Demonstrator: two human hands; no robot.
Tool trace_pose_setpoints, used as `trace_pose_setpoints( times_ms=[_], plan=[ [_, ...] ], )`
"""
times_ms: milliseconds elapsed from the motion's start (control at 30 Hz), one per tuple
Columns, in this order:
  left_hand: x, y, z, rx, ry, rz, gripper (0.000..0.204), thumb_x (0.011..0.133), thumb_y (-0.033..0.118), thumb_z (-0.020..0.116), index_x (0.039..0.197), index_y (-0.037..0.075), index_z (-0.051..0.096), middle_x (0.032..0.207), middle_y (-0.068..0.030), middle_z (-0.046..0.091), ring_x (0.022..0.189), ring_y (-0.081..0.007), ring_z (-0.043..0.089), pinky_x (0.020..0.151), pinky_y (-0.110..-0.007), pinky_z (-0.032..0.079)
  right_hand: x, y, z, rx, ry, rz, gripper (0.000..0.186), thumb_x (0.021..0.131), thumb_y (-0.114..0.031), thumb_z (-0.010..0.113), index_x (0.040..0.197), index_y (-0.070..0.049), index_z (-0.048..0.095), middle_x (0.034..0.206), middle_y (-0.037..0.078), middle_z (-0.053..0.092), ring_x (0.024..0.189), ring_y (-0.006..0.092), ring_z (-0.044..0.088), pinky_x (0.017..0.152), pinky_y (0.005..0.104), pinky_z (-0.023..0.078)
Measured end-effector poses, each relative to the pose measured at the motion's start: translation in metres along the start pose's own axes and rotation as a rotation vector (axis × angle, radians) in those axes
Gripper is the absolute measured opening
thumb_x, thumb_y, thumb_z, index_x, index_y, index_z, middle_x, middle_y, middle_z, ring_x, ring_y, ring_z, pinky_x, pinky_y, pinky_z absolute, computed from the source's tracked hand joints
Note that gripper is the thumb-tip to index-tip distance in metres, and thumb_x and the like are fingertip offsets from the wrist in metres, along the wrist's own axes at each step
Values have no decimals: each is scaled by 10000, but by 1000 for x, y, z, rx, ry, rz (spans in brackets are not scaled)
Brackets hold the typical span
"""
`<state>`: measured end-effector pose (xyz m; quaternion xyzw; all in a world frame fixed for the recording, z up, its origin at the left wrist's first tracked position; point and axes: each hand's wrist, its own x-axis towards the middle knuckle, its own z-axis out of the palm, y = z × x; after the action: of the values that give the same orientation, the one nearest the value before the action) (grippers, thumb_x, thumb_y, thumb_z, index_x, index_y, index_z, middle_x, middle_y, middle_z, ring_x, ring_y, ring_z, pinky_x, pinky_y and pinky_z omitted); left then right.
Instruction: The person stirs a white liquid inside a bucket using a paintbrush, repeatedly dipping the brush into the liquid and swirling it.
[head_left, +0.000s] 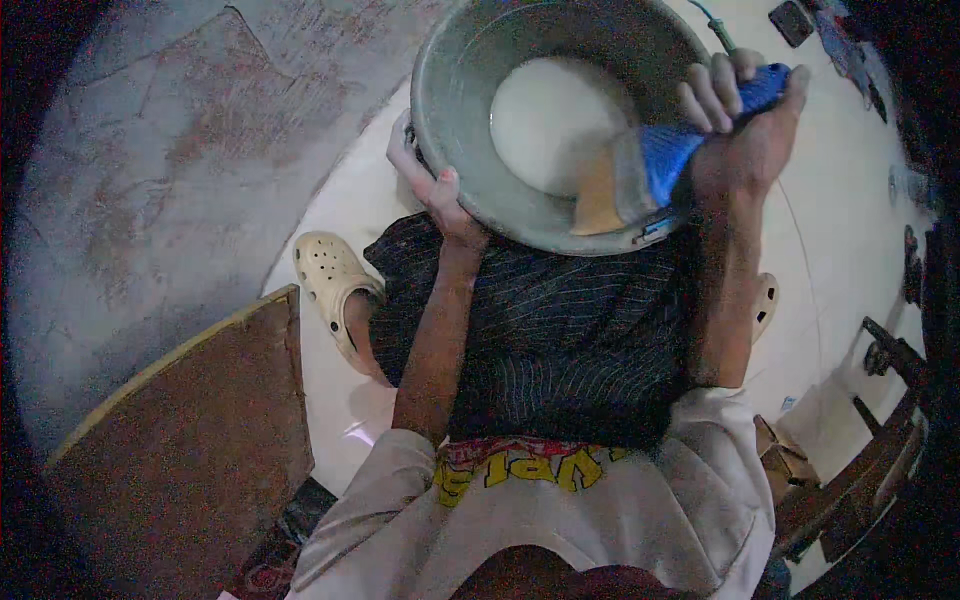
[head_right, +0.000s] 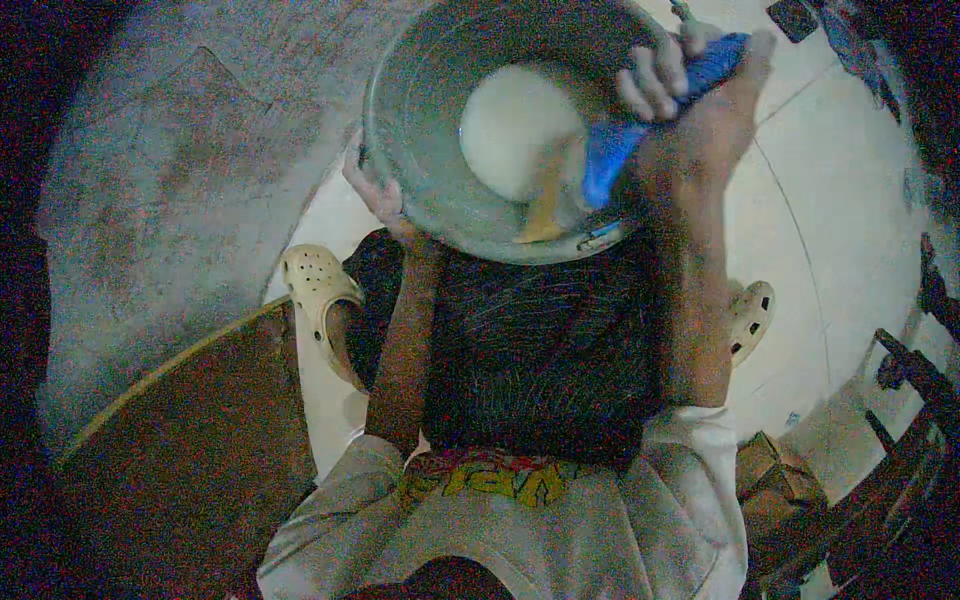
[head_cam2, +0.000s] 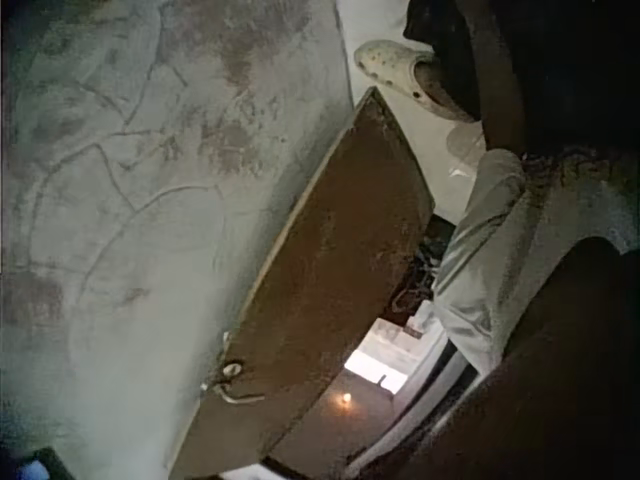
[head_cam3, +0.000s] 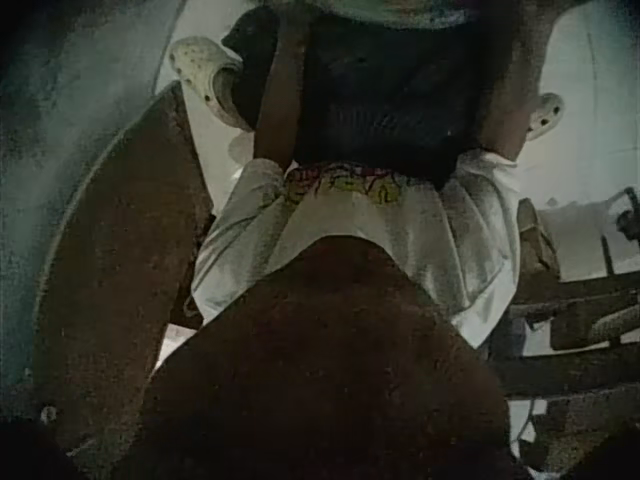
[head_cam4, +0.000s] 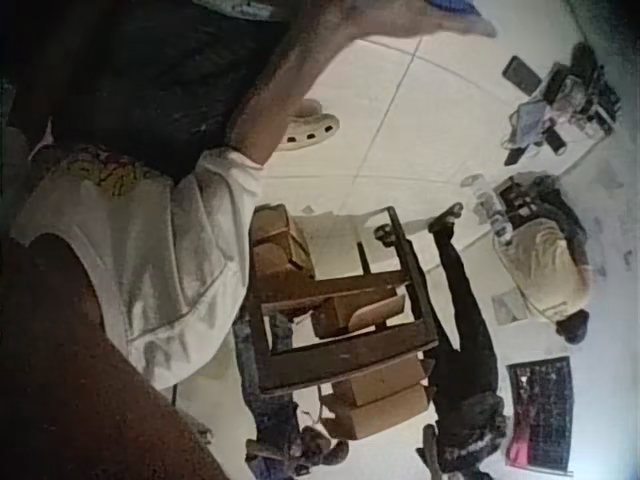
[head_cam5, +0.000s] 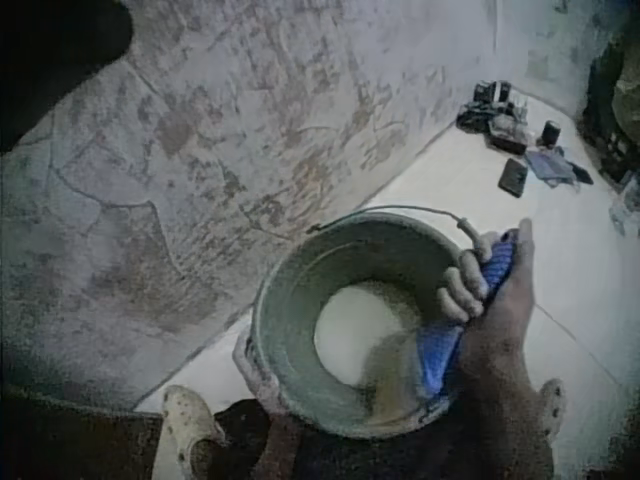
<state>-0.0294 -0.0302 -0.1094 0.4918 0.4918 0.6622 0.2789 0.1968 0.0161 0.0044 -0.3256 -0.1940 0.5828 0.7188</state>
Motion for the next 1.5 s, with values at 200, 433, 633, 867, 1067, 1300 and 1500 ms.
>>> trace_pose_setpoints(
  times_ms=[200, 433, 633, 867, 1067, 1300, 1500],
  plan=[
    [1, 0, -4, 54, -3, -6, 828, 834, 494, 509, 1428, -49, 312, 1378, -206, 408, 1306, -319, 399, 1131, -476, 289, 0, 18, 1, -61, -244, 96, 530, 1034, -585, 351, 892, -88, 467, 626, -21, 326, 522, 92, 293, 471, 247, 263],
    [-2, 13, 4, -13, 63, -101, 821, 767, 410, 517, 1421, -48, 328, 1367, -188, 414, 1270, -307, 406, 1116, -464, 292, 59, -48, -56, -85, -470, 188, 487, 1052, -510, 370, 993, -44, 500, 632, -17, 377, 488, 104, 379, 462, 211, 345],
    [-3, 11, 9, -36, 33, -80, 806, 787, 408, 532, 1428, -40, 336, 1363, -184, 420, 1292, -311, 399, 1135, -457, 276, 70, -33, 6, -450, -232, 411, 443, 1004, -557, 473, 791, -169, 484, 582, -21, 382, 432, 108, 339, 398, 264, 273],
    [-4, -7, -7, 59, 38, -34, 771, 807, 381, 485, 1393, -99, 344, 1262, -230, 428, 1217, -332, 402, 1093, -446, 285, 51, 100, 69, -980, -191, 671, 535, 1001, -604, 433, 821, -106, 517, 650, 7, 468, 535, 153, 445, 488, 349, 389],
    [-6, -3, -7, 30, 32, -44, 780, 814, 408, 492, 1393, -93, 347, 1220, -223, 434, 1210, -330, 404, 1089, -449, 293, 36, 131, 65, -844, -242, 614, 582, 976, -664, 412, 769, -122, 463, 611, 11, 412, 468, 141, 383, 443, 312, 345],
    [-5, -1, -4, -20, 52, -86, 774, 808, 413, 493, 1385, -88, 371, 1275, -219, 434, 1235, -317, 397, 1100, -444, 277, 69, 83, 16, -271, -181, 572, 548, 987, -647, 409, 828, -129, 490, 575, -6, 392, 430, 150, 351, 429, 308, 319],
    [-3, 0, -10, 39, 64, -114, 829, 774, 468, 523, 1411, -45, 387, 1364, -193, 443, 1305, -309, 408, 1139, -463, 276, 70, 63, 20, -896, -78, 260, 563, 1011, -629, 360, 772, -136, 489, 589, -8, 379, 485, 129, 374, 467, 303, 335]
  ],
)
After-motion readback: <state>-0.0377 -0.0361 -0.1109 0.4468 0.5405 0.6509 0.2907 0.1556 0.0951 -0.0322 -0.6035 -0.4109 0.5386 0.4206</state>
